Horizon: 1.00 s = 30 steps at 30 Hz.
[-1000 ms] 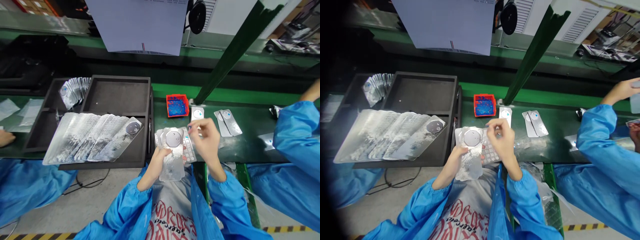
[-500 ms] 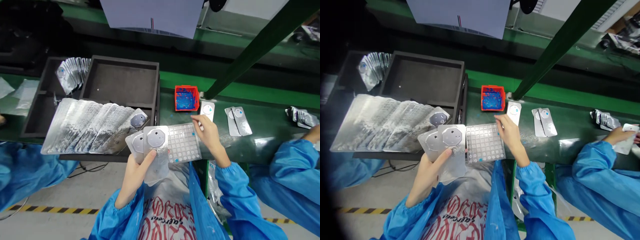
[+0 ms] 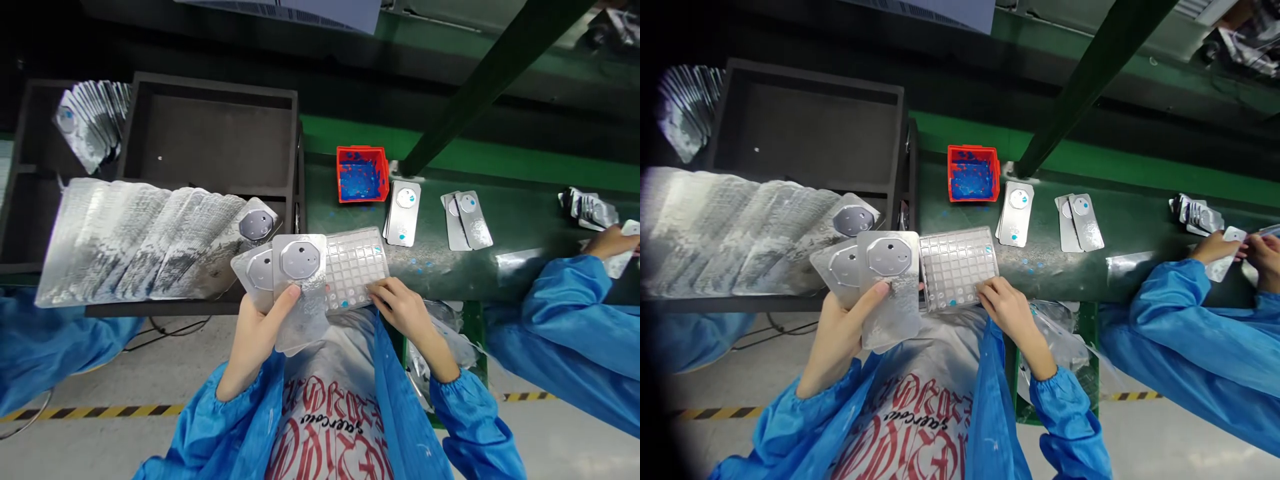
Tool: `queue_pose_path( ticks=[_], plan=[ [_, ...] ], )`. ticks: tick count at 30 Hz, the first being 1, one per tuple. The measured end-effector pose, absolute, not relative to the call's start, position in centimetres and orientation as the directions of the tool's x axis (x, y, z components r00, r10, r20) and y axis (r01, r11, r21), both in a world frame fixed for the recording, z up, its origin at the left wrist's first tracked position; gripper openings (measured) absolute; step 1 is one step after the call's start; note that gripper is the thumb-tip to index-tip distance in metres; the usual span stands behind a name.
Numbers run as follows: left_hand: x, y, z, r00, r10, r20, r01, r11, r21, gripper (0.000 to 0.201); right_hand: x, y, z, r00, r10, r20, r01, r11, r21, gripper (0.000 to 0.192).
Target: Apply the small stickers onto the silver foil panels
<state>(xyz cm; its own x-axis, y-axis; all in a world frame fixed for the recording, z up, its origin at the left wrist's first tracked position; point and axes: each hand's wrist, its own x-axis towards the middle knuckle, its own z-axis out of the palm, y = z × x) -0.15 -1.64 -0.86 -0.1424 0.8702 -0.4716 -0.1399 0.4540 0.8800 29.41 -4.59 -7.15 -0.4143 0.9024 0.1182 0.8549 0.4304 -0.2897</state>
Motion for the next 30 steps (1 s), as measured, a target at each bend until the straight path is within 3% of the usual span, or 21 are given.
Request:
queue_pose_path(
  ticks=[5, 11, 13, 16, 18, 21, 30],
  plan=[
    [-0.1, -1.7, -0.7, -0.153, 0.852, -0.501, -0.160, 0.479, 0.863, 0.071, 28.7, -4.1, -7.0, -0.407, 0.912, 0.041, 0.876, 0.403, -0.265, 0.018],
    [0.3, -1.8, -0.7, -0.181, 0.846, -0.502, -0.152, 0.480, 0.864, 0.075, 27.8, -3.9, -5.9, -0.344, 0.938, 0.045, 0.865, 0.335, -0.375, 0.018],
    [0.9, -1.8, -0.4, -0.158, 0.869, -0.468, -0.109, 0.456, 0.883, 0.071, 27.2, -3.9, -5.0, -0.262, 0.961, 0.092, 0.825, 0.272, -0.495, 0.016],
    [2.5, -1.4, 0.1, -0.097, 0.914, -0.395, -0.038, 0.393, 0.919, 0.059, 26.0, -3.4, -3.0, -0.012, 0.997, 0.070, 0.509, 0.066, -0.858, 0.017],
    [3.7, -1.0, 0.4, -0.071, 0.944, -0.321, -0.001, 0.322, 0.947, 0.047, 25.1, -2.6, -1.6, 0.117, 0.992, -0.044, 0.174, -0.064, -0.983, 0.025],
    [5.2, -0.2, 0.5, -0.088, 0.971, -0.223, 0.021, 0.226, 0.974, 0.037, 23.7, -1.0, 0.0, 0.192, 0.973, -0.127, -0.070, -0.116, -0.991, 0.035],
    [6.0, 0.3, -0.2, -0.122, 0.986, -0.112, 0.087, 0.123, 0.989, 0.031, 21.7, 1.3, 1.2, 0.226, 0.964, -0.143, -0.196, -0.099, -0.976, 0.039]
  ],
)
